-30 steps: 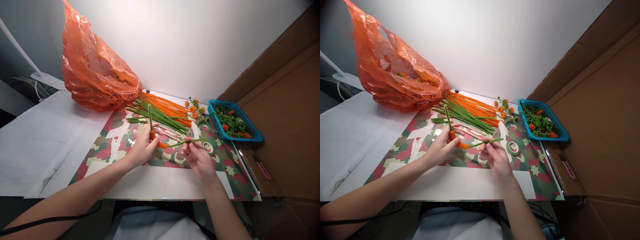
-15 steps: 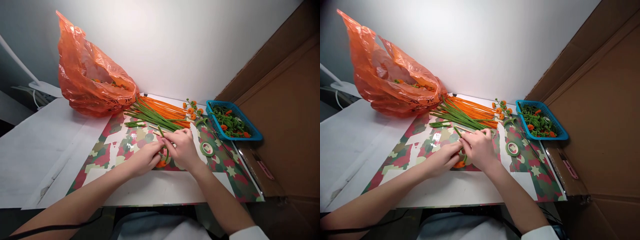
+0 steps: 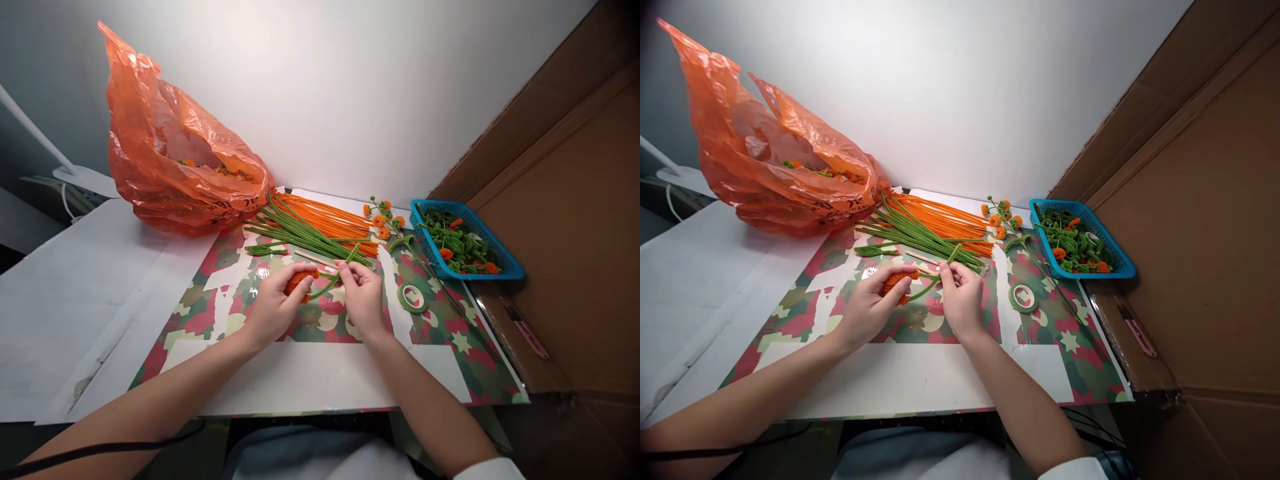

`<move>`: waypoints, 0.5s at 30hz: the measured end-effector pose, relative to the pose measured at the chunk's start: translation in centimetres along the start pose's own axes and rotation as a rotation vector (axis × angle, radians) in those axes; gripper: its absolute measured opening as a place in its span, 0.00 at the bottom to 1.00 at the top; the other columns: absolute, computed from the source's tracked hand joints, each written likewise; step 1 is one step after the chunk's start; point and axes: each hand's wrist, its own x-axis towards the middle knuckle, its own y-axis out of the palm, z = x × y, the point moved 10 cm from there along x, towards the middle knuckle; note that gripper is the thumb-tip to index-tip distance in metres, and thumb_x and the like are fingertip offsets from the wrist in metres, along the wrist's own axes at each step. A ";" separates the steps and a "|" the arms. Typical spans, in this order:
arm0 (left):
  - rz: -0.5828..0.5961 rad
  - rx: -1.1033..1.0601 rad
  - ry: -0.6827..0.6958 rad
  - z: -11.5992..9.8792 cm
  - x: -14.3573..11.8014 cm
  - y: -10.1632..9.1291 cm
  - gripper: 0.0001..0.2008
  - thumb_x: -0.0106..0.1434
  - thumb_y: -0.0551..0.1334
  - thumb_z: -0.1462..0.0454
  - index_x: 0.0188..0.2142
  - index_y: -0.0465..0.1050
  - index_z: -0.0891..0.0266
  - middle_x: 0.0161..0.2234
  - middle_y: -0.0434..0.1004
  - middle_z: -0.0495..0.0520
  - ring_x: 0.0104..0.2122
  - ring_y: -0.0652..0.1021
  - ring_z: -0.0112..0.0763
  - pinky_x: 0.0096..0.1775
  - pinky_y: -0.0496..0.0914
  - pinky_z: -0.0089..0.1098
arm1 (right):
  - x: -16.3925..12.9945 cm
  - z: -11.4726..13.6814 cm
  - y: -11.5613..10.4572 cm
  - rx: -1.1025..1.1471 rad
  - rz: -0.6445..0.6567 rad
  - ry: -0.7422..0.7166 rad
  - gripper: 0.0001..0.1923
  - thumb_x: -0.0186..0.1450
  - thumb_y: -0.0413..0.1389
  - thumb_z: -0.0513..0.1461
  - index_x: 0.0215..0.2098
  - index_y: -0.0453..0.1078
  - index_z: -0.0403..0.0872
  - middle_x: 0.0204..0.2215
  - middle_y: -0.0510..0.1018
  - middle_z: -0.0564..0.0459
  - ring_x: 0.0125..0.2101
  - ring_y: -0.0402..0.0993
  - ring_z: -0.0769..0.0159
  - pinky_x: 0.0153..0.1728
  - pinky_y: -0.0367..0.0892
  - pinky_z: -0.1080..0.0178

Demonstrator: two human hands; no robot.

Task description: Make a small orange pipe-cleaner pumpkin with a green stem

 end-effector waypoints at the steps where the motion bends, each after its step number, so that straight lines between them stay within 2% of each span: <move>1: 0.020 0.052 0.015 -0.1 0.1 0.1 0.07 0.59 0.66 0.67 0.38 0.79 0.59 0.29 0.77 0.51 0.26 0.74 0.28 0.29 0.69 0.24 | 0.0 0.9 -0.6 -0.095 -0.043 -0.084 0.16 0.67 0.53 0.46 0.31 0.77 0.45 0.28 0.80 0.49 0.30 0.74 0.63 0.37 0.68 0.59; 3: 0.098 0.137 0.031 0.0 0.2 0.6 0.06 0.60 0.66 0.66 0.38 0.79 0.59 0.31 0.79 0.52 0.28 0.76 0.30 0.31 0.69 0.25 | -0.3 3.1 -1.8 -0.293 -0.167 -0.275 0.12 0.66 0.56 0.42 0.31 0.78 0.46 0.31 0.81 0.49 0.34 0.74 0.61 0.49 0.63 0.52; 4: 0.146 0.173 0.038 0.0 0.2 0.9 0.06 0.60 0.65 0.64 0.38 0.79 0.59 0.32 0.80 0.53 0.28 0.76 0.31 0.31 0.70 0.26 | -0.5 3.9 -2.2 -0.369 -0.216 -0.354 0.10 0.65 0.57 0.41 0.31 0.79 0.47 0.30 0.81 0.49 0.34 0.74 0.61 0.51 0.61 0.50; 6: 0.242 0.247 0.059 0.1 0.2 1.7 0.07 0.61 0.64 0.62 0.39 0.79 0.59 0.32 0.81 0.52 0.27 0.76 0.31 0.30 0.70 0.27 | -0.9 5.0 -2.4 -0.425 -0.263 -0.467 0.08 0.65 0.58 0.40 0.34 0.79 0.47 0.26 0.80 0.51 0.30 0.73 0.63 0.47 0.63 0.52; 8: 0.310 0.314 0.088 0.1 0.1 2.3 0.08 0.63 0.63 0.61 0.40 0.78 0.59 0.31 0.80 0.51 0.26 0.75 0.30 0.29 0.69 0.27 | -1.1 5.4 -2.2 -0.389 -0.233 -0.553 0.10 0.67 0.55 0.38 0.39 0.79 0.46 0.26 0.79 0.50 0.29 0.72 0.64 0.40 0.66 0.58; 11: 0.339 0.313 0.084 0.0 0.0 2.4 0.10 0.65 0.61 0.58 0.40 0.77 0.60 0.34 0.80 0.51 0.30 0.77 0.30 0.31 0.71 0.27 | -1.2 5.5 -0.9 -0.371 -0.054 -0.650 0.16 0.70 0.49 0.34 0.50 0.76 0.44 0.29 0.78 0.49 0.29 0.73 0.66 0.34 0.68 0.63; 15: 0.217 0.214 0.055 -0.3 0.5 1.0 0.12 0.65 0.61 0.56 0.42 0.74 0.60 0.35 0.80 0.52 0.35 0.80 0.34 0.32 0.73 0.27 | -1.7 4.6 1.8 -0.463 0.349 -0.701 0.22 0.69 0.46 0.31 0.57 0.71 0.49 0.35 0.78 0.50 0.35 0.75 0.66 0.35 0.70 0.66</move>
